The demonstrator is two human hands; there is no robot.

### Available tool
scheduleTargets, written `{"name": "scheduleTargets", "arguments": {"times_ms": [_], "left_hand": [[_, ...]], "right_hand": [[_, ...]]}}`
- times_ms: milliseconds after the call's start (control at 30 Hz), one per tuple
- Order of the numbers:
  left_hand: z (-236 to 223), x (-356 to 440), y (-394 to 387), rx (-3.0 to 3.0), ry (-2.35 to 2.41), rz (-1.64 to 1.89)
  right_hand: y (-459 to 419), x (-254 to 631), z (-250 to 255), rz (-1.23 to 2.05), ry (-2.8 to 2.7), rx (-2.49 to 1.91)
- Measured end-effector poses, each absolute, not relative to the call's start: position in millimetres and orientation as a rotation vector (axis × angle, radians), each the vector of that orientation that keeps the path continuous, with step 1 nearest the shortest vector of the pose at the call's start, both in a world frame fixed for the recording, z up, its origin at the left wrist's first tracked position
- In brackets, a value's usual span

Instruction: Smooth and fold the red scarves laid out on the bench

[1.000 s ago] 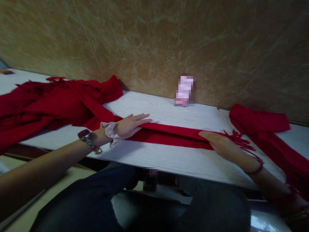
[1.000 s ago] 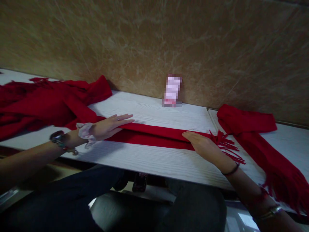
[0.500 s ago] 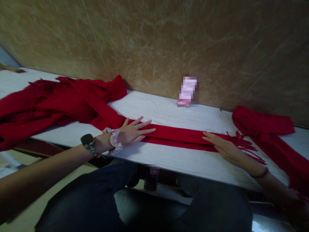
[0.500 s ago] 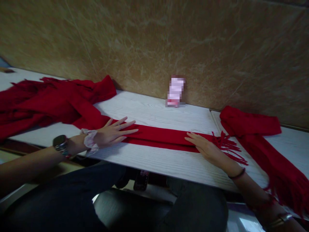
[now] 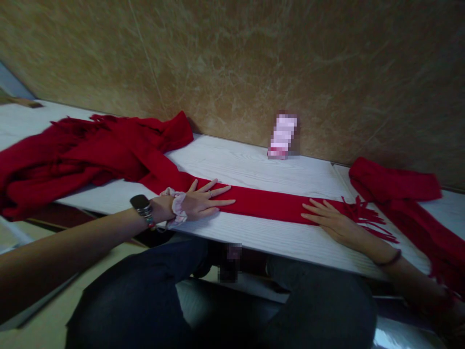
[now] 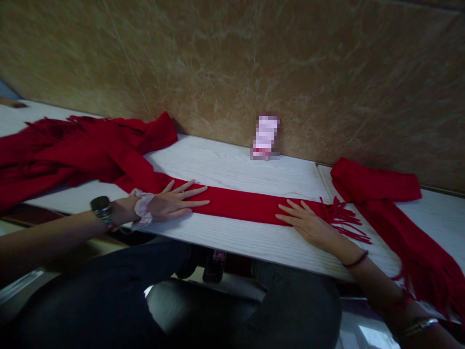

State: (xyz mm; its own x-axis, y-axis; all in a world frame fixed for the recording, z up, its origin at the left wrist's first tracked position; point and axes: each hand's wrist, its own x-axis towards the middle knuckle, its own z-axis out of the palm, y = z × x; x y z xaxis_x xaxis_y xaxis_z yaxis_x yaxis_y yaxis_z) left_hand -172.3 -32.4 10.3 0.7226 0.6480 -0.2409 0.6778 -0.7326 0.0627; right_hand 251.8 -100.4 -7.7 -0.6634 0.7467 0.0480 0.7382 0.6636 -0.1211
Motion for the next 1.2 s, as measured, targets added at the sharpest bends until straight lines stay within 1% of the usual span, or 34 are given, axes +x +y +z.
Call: {"name": "scheduleTargets", "arguments": {"times_ms": [100,200,300,367,433,500,633,800,1033,1200], "left_hand": [[27,-159,-34,2.718,1.093,-0.299],[38,-127,-33,2.758,0.998,-0.242],[28,-89,-31,2.843,1.027,-0.079],[13,-71,-29,2.873,1.112,0.011],[0,-65,-26,2.881,1.132,0.039],[-7,-70,-20,2.887,1.133,0.039],[-5,-90,-1,2.869,1.236,0.004],[-1,-109,25,2.838,1.311,-0.012],[5,-144,54,2.755,1.477,-0.102],[1,-155,62,2.704,1.600,-0.075]], "right_hand": [[-101,244,7,0.185,-2.786,-1.276],[-92,221,25,0.177,-2.772,-1.269],[-78,184,32,0.060,-2.639,-1.357],[-70,160,26,-0.038,-2.545,-1.459],[-65,146,15,-0.056,-2.553,-1.506],[-63,144,2,-0.020,-2.584,-1.541],[-59,168,-11,0.006,-2.552,-1.625],[-41,202,-14,-0.049,-2.447,-1.789],[-11,227,-17,-0.111,-2.322,-1.968],[-7,259,-18,-0.158,-2.208,-1.999]]}}
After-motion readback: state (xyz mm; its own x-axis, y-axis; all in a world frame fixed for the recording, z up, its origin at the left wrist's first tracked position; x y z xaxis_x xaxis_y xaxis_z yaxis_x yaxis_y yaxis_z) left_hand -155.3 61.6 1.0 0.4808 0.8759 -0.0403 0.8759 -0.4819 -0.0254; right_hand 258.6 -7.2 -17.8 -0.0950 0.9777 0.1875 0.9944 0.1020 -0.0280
